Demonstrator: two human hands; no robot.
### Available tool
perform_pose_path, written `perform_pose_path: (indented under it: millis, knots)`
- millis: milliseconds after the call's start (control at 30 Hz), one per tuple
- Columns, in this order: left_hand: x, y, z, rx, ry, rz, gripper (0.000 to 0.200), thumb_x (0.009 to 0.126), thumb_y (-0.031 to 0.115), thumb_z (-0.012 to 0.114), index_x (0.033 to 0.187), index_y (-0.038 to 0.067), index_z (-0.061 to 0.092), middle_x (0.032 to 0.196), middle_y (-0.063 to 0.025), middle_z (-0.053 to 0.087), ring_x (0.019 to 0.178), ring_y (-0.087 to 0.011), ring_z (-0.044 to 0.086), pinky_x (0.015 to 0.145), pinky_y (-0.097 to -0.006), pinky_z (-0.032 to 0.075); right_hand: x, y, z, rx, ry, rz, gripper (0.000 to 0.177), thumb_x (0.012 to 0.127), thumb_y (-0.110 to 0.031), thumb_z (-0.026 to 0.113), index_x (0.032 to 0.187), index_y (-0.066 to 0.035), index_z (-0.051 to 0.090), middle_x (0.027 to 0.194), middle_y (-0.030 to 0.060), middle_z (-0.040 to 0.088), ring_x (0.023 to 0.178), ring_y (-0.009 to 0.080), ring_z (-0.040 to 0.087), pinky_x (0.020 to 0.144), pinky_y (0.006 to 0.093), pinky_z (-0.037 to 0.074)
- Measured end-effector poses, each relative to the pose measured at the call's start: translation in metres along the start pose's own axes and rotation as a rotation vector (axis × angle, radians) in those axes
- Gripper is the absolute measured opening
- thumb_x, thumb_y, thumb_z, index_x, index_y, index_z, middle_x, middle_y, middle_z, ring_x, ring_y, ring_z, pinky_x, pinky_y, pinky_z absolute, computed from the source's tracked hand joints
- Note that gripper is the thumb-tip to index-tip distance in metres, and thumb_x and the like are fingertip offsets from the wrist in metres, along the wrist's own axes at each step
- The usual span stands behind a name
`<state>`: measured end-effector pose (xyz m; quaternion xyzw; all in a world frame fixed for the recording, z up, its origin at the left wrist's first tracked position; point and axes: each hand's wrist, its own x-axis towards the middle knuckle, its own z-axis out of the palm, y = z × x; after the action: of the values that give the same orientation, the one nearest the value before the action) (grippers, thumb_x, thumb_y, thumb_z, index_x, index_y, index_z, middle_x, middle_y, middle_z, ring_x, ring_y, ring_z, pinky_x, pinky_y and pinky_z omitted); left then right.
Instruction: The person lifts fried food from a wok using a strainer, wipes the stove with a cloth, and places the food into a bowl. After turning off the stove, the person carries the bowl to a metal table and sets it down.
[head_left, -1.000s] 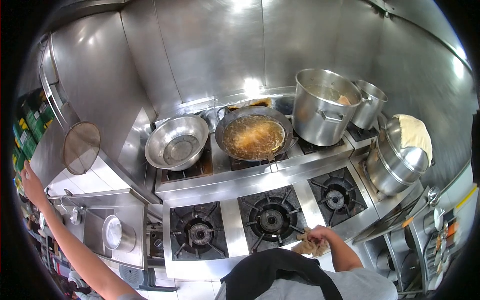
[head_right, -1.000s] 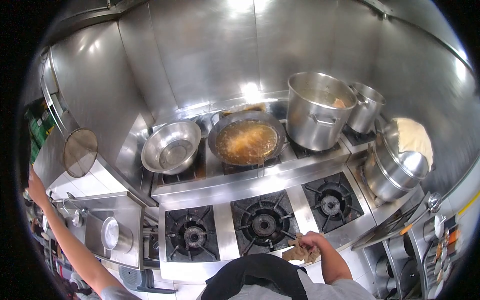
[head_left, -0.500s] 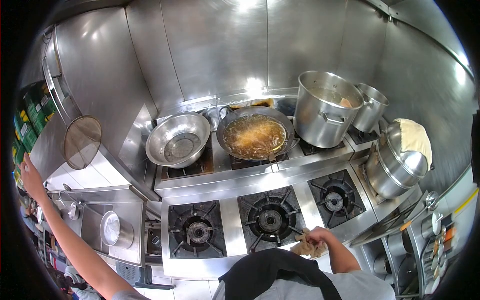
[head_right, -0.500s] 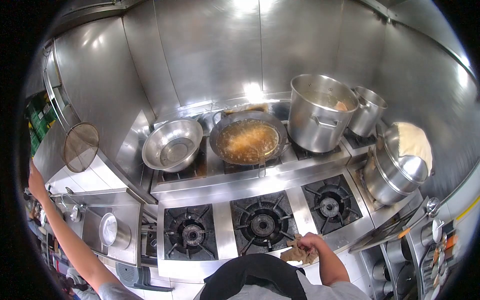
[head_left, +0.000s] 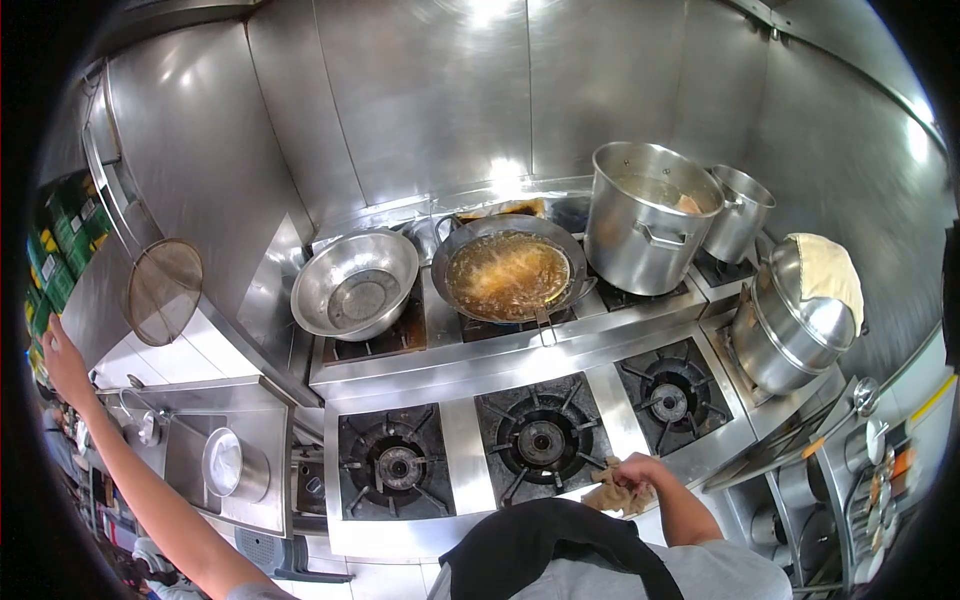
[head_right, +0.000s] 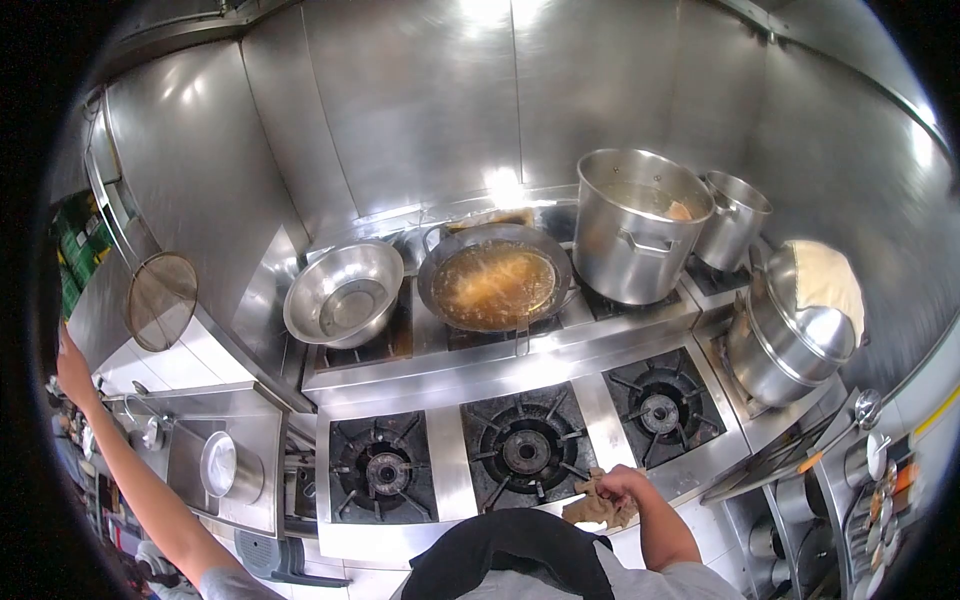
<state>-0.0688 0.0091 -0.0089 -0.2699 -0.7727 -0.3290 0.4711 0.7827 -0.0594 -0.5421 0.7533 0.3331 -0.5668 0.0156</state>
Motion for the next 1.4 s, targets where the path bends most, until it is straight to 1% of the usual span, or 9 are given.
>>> perform_pose_path:
  millis: [367, 567, 867, 967, 1000, 1033, 1067, 1267, 1400]
  knots:
    - [-0.004, 0.009, -0.012, -0.046, -0.040, -0.014, 0.066, 0.085, 0.059, 0.035, 0.117, 0.004, 0.054, 0.116, -0.0194, 0.054, 0.110, -0.0367, 0.048, 0.090, -0.0415, 0.037, 0.009, 0.005, 0.001, 0.005, -0.001, 0.008, 0.020, 0.067, -0.015, 0.065, 0.077, 0.002, 0.063, 0.077, 0.0097, 0.064, 0.054, 0.0249, 0.061, 0.047, 0.0357, 0.054]
    - [-0.002, 0.003, -0.004, -0.005, 0.083, 0.070, 0.064, 0.086, 0.057, 0.035, 0.117, 0.004, 0.053, 0.117, -0.0196, 0.053, 0.111, -0.0368, 0.047, 0.090, -0.0413, 0.036, 0.016, 0.008, 0.001, -0.001, -0.002, 0.000, 0.020, 0.067, -0.016, 0.066, 0.075, 0.002, 0.063, 0.075, 0.0100, 0.063, 0.054, 0.0249, 0.062, 0.044, 0.0361, 0.051]
    - [0.003, -0.004, 0.002, -0.010, 0.072, 0.091, 0.063, 0.087, 0.057, 0.034, 0.117, 0.004, 0.053, 0.121, -0.0187, 0.051, 0.114, -0.0354, 0.045, 0.092, -0.0405, 0.036, -0.001, -0.001, 0.000, 0.019, -0.006, -0.013, 0.015, 0.067, -0.014, 0.064, 0.066, 0.000, 0.058, 0.065, 0.0072, 0.058, 0.047, 0.0200, 0.054, 0.043, 0.0354, 0.051]
    - [0.006, -0.006, 0.014, 0.086, 0.053, 0.101, 0.057, 0.090, 0.052, 0.033, 0.122, 0.008, 0.050, 0.124, -0.0173, 0.049, 0.114, -0.0343, 0.045, 0.091, -0.0404, 0.037, -0.007, -0.003, -0.002, 0.036, -0.022, -0.008, 0.015, 0.067, -0.014, 0.064, 0.066, 0.000, 0.058, 0.064, 0.0071, 0.058, 0.046, 0.0184, 0.053, 0.044, 0.0349, 0.052]
    - [0.008, -0.019, 0.028, 0.092, 0.048, 0.111, 0.056, 0.090, 0.051, 0.033, 0.122, 0.009, 0.049, 0.124, -0.0173, 0.049, 0.114, -0.0342, 0.045, 0.091, -0.0403, 0.037, -0.012, -0.007, -0.002, 0.021, -0.021, -0.008, 0.015, 0.066, -0.014, 0.064, 0.065, -0.001, 0.057, 0.064, 0.0066, 0.057, 0.046, 0.0177, 0.052, 0.043, 0.0344, 0.051]
    - [0.048, -0.109, 0.112, 0.100, 0.043, 0.122, 0.054, 0.090, 0.049, 0.033, 0.123, 0.009, 0.049, 0.124, -0.0173, 0.049, 0.114, -0.0342, 0.045, 0.091, -0.0402, 0.037, -0.016, -0.008, -0.002, 0.004, -0.023, -0.006, 0.015, 0.066, -0.014, 0.064, 0.064, -0.001, 0.057, 0.063, 0.0061, 0.057, 0.045, 0.0170, 0.051, 0.043, 0.0338, 0.051]
    - [0.033, -0.083, 0.091, 0.110, 0.039, 0.132, 0.053, 0.090, 0.048, 0.033, 0.123, 0.009, 0.048, 0.124, -0.0173, 0.049, 0.114, -0.0341, 0.045, 0.091, -0.0401, 0.037, -0.010, -0.003, -0.002, 0.008, -0.021, -0.003, 0.015, 0.066, -0.014, 0.064, 0.064, -0.001, 0.057, 0.063, 0.0061, 0.057, 0.045, 0.0170, 0.051, 0.043, 0.0338, 0.051]
    - [0.027, -0.064, 0.072, 0.196, 0.029, 0.180, 0.047, 0.090, 0.040, 0.034, 0.125, 0.011, 0.045, 0.124, -0.0174, 0.049, 0.112, -0.0338, 0.047, 0.090, -0.0396, 0.039, 0.008, 0.005, 0.000, 0.063, -0.016, 0.002, 0.014, 0.066, -0.013, 0.063, 0.064, -0.001, 0.057, 0.062, 0.0057, 0.056, 0.045, 0.0164, 0.051, 0.041, 0.0322, 0.048]
    - [0.028, -0.067, 0.072, 0.248, 0.028, 0.203, 0.044, 0.090, 0.035, 0.034, 0.127, 0.012, 0.043, 0.124, -0.0174, 0.048, 0.112, -0.0336, 0.047, 0.089, -0.0393, 0.039, -0.006, -0.005, -0.001, 0.021, -0.062, 0.030, 0.016, 0.065, -0.015, 0.065, 0.066, 0.000, 0.059, 0.064, 0.0078, 0.057, 0.046, 0.0194, 0.054, 0.042, 0.0350, 0.050]
